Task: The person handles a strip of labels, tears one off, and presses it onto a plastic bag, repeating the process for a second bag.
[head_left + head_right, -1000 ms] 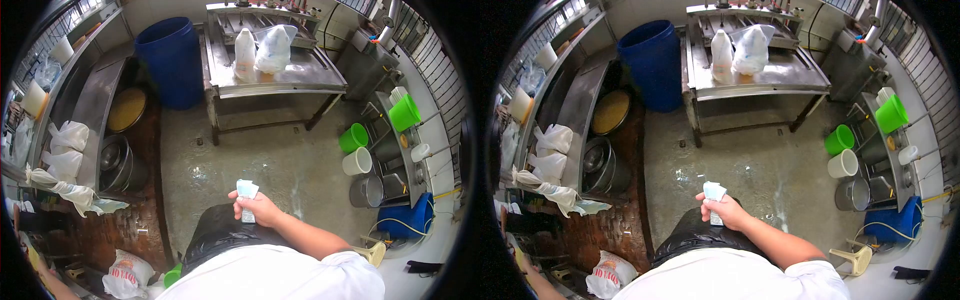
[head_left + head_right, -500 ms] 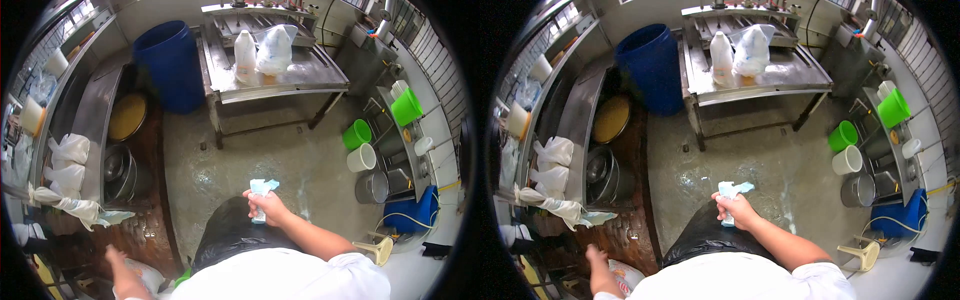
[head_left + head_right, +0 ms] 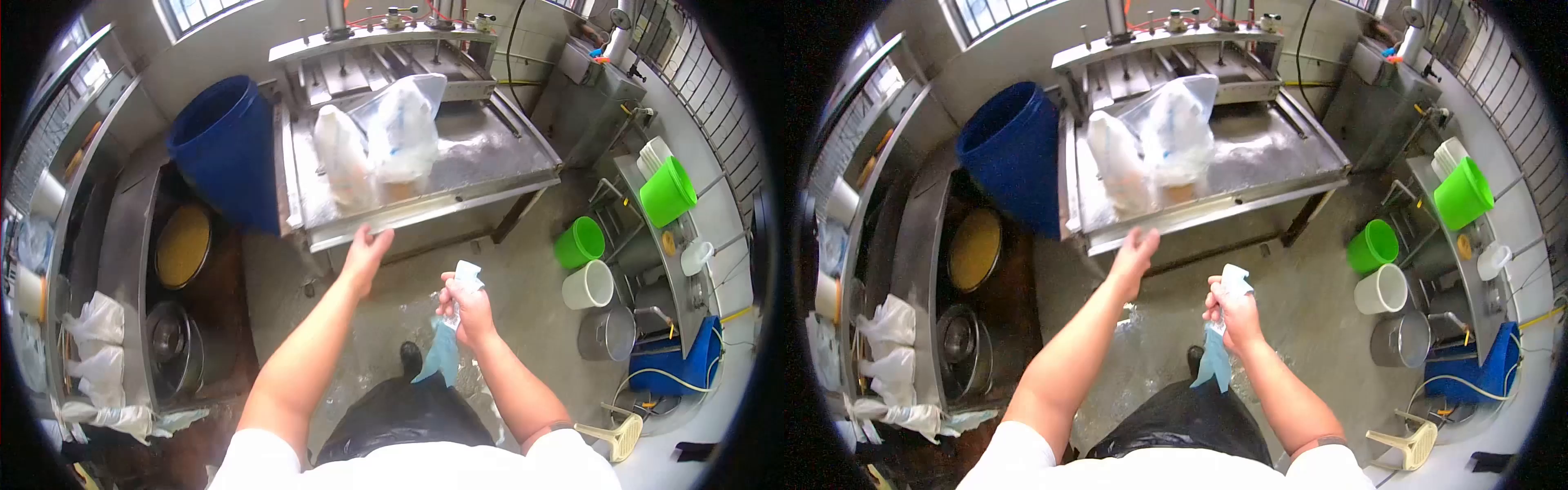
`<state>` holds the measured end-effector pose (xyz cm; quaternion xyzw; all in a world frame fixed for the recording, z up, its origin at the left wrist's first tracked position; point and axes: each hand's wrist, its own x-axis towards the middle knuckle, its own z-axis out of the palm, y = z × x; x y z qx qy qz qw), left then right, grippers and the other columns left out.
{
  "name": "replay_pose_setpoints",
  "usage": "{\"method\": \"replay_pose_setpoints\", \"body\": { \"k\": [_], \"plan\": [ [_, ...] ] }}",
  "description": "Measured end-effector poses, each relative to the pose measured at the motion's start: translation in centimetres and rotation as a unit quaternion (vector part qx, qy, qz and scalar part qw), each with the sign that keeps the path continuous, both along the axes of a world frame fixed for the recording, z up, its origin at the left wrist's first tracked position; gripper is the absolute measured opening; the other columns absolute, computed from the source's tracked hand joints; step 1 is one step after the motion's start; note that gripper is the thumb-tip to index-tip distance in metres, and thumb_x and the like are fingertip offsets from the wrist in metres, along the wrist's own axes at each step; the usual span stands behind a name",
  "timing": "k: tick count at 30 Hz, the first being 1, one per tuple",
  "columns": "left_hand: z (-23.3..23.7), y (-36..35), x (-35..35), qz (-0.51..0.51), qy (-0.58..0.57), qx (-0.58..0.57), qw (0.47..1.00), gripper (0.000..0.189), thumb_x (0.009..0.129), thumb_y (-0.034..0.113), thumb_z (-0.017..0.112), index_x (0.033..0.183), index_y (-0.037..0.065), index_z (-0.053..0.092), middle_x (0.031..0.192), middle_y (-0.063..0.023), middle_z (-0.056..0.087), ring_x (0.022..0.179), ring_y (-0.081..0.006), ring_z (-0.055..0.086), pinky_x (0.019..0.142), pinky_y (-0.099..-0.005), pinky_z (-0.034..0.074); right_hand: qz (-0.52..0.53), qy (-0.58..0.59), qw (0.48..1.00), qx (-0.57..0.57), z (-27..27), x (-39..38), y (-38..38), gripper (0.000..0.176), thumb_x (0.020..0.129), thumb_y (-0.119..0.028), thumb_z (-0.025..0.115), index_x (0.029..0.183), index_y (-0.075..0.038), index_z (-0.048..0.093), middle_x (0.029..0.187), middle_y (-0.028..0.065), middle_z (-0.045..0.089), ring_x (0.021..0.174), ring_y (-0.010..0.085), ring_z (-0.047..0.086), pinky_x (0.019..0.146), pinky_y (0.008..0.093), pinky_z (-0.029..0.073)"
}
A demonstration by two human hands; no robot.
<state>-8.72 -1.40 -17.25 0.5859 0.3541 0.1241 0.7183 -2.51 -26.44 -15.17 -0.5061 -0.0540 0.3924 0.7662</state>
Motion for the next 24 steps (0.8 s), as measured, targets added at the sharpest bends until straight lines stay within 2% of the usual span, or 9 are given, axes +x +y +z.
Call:
{"method": "replay_pose_setpoints", "body": {
  "k": [1,3,5,9,12,16,17,21,24],
  "plan": [
    [1.9,1.2,3.9,0.034,-0.008,-0.041,0.999,0.11,0.09,0.06,0.076,0.165,0.003,0.018,0.168,-0.0265,0.025,0.156,-0.0384,0.025,0.124,-0.0544,0.026,-0.017,-0.013,1.0,0.002,0.4,2.5,0.6,0.026,0.101,-0.016,0.066,0.122,-0.001,0.059,0.08,0.0052,0.065,0.06,0.0124,0.058,0.062,0.0331,0.057],
    [0.0,5.9,13.8,0.134,-0.075,-0.115,0.981,0.119,0.086,0.065,0.077,0.166,0.006,0.012,0.171,-0.0223,0.016,0.159,-0.0415,0.012,0.126,-0.0617,0.017,-0.033,-0.021,0.999,-0.003,0.2,7.7,1.8,0.027,0.101,-0.015,0.066,0.122,-0.001,0.059,0.08,0.0054,0.065,0.06,0.0124,0.058,0.062,0.0333,0.056],
    [-1.0,7.9,17.5,0.151,-0.091,-0.173,0.969,0.115,0.085,0.067,0.077,0.165,0.008,0.019,0.169,-0.0193,0.023,0.157,-0.0415,0.017,0.123,-0.0616,0.021,-0.049,-0.006,0.999,0.006,-0.1,9.9,1.9,0.022,0.102,-0.014,0.065,0.119,-0.001,0.062,0.08,0.0051,0.065,0.058,0.0105,0.056,0.06,0.0308,0.055],
    [-5.0,10.7,20.7,0.146,-0.099,-0.227,0.958,0.096,0.084,0.068,0.078,0.156,0.017,0.042,0.159,-0.0104,0.043,0.144,-0.0366,0.037,0.11,-0.0571,0.035,-0.026,-0.028,0.998,-0.043,-2.0,14.7,2.0,0.025,0.101,-0.016,0.066,0.121,-0.002,0.061,0.082,0.0061,0.066,0.061,0.0127,0.058,0.062,0.0335,0.055],
    [-5.5,10.9,20.7,0.127,-0.137,-0.23,0.955,0.079,0.086,0.065,0.077,0.147,0.021,0.052,0.152,-0.0062,0.05,0.133,-0.031,0.044,0.101,-0.0505,0.038,-0.044,-0.051,0.998,0.002,-3.2,21.1,5.9,0.026,0.101,-0.02,0.07,0.122,-0.007,0.063,0.088,0.0037,0.068,0.062,0.0102,0.058,0.063,0.0324,0.055],
    [-5.4,11.2,20.2,0.112,-0.127,-0.226,0.959,0.083,0.09,0.057,0.077,0.151,0.015,0.041,0.151,-0.008,0.05,0.14,-0.0339,0.044,0.112,-0.0625,0.033,-0.044,-0.089,0.995,-0.021,-3.4,28.6,15.1,0.046,0.101,-0.029,0.072,0.138,-0.008,0.056,0.121,0.0086,0.067,0.061,0.0094,0.057,0.068,0.0352,0.057],
    [-5.2,11.1,20.0,0.106,-0.119,-0.217,0.963,0.077,0.091,0.057,0.076,0.149,0.017,0.045,0.153,-0.0069,0.048,0.14,-0.0335,0.044,0.113,-0.0602,0.033,-0.043,-0.082,0.996,-0.009,-4.5,29.8,17.6,0.05,0.1,-0.031,0.072,0.137,-0.002,0.056,0.109,0.0087,0.069,0.061,0.0139,0.058,0.064,0.0344,0.056],
    [-5.8,10.3,20.2,0.049,-0.109,-0.182,0.976,0.073,0.093,0.053,0.074,0.15,0.019,0.045,0.156,-0.0066,0.046,0.145,-0.0349,0.04,0.117,-0.0597,0.029,0.058,0.036,0.998,0.012,-6.4,30.9,21.5,0.04,0.103,-0.033,0.067,0.124,0.0,0.06,0.098,0.0091,0.067,0.06,0.015,0.056,0.059,0.0355,0.054],
    [-4.9,8.6,20.1,0.051,-0.146,-0.19,0.97,0.064,0.098,0.046,0.068,0.151,0.019,0.043,0.151,-0.0077,0.052,0.139,-0.0324,0.048,0.112,-0.0595,0.038,0.091,0.035,0.995,0.0,-6.6,28.9,21.4,0.036,0.105,-0.032,0.063,0.117,0.002,0.061,0.092,0.0089,0.066,0.059,0.0149,0.053,0.056,0.0351,0.051]
  ]
}}
